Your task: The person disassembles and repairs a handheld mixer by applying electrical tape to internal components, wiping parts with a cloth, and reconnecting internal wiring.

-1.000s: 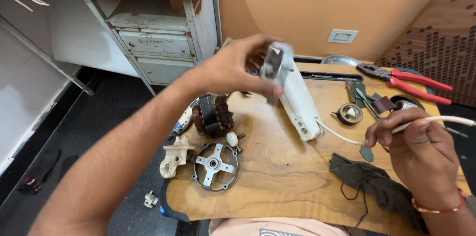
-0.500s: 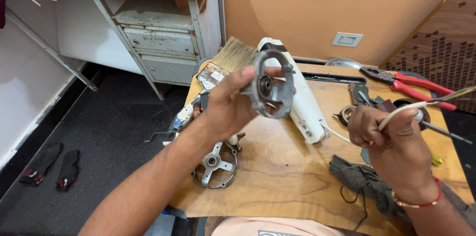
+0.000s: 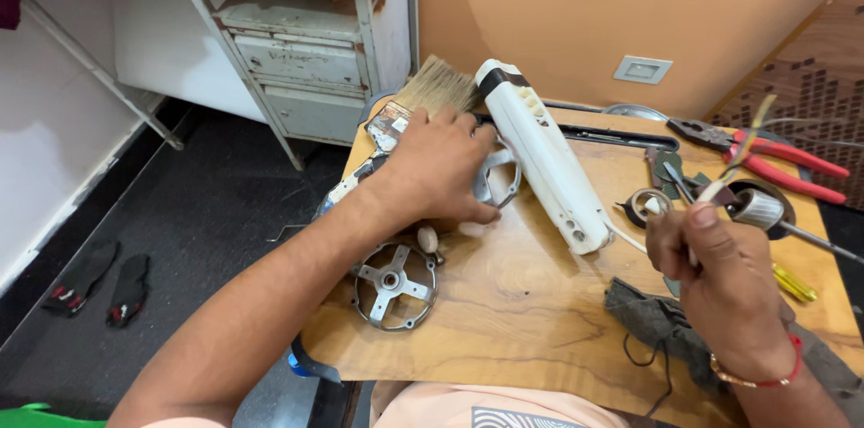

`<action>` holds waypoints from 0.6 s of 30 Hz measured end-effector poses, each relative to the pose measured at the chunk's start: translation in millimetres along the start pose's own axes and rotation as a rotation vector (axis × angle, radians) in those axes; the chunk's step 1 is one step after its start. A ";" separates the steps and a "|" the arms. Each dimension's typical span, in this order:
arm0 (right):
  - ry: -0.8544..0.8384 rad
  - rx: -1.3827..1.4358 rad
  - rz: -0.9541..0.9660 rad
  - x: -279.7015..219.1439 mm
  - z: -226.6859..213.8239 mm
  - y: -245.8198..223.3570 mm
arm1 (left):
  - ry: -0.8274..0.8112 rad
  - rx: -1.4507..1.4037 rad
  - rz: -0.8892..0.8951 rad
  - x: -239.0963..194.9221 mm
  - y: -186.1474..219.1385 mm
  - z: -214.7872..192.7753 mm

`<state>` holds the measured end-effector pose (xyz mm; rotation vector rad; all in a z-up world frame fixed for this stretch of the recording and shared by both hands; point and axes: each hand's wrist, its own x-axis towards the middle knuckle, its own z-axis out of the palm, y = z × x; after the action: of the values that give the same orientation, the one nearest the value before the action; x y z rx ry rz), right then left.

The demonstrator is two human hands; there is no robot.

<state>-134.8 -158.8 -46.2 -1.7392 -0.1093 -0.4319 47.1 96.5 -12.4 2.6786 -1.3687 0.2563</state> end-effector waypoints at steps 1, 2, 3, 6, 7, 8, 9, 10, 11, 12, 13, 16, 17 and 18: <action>0.017 0.004 0.025 -1.7 -1.1 -0.6 | -0.037 0.033 0.011 0.7 0.0 3.2; 0.036 0.008 0.052 -3.4 -2.0 -0.3 | -0.074 0.064 0.025 1.4 0.0 6.5; 0.037 0.077 0.078 -3.1 -1.9 1.8 | -0.090 0.073 0.024 2.2 -0.5 9.3; 0.038 0.194 0.105 -3.1 -2.7 6.7 | -0.118 0.087 0.029 5.3 -1.9 14.5; 0.034 0.174 0.079 -3.7 -2.4 7.0 | -0.120 0.083 0.032 5.4 -2.3 14.9; 0.029 0.155 0.051 -3.4 -2.4 6.2 | -0.119 0.081 0.034 5.3 -2.6 14.6; 0.022 0.153 0.040 -3.4 -2.9 4.4 | -0.110 0.083 0.044 4.6 -2.0 14.1; 0.013 0.151 0.030 -3.4 -3.3 2.7 | -0.101 0.084 0.053 3.3 -1.1 13.7; 0.005 0.150 0.019 -3.4 -3.4 1.1 | -0.092 0.086 0.062 1.8 -0.1 13.3; 0.003 0.170 0.004 -3.7 -3.7 -0.6 | -0.092 0.086 0.064 0.2 1.3 13.2; 0.002 0.190 -0.012 -3.9 -4.0 -1.8 | -0.091 0.087 0.067 -1.3 3.0 13.4; 0.014 0.243 -0.054 -5.3 -4.7 -2.3 | -0.121 0.084 0.080 -0.7 8.1 16.2; 0.025 0.265 -0.051 -6.9 -5.1 -2.2 | -0.136 0.082 0.086 -0.7 9.5 17.8; 0.036 0.286 -0.054 -7.0 -6.1 -2.4 | -0.147 0.099 0.094 0.5 9.9 18.5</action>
<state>-143.4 -163.1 -45.5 -1.4489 -0.1830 -0.4633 41.1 86.9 -30.1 2.7657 -1.5655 0.1421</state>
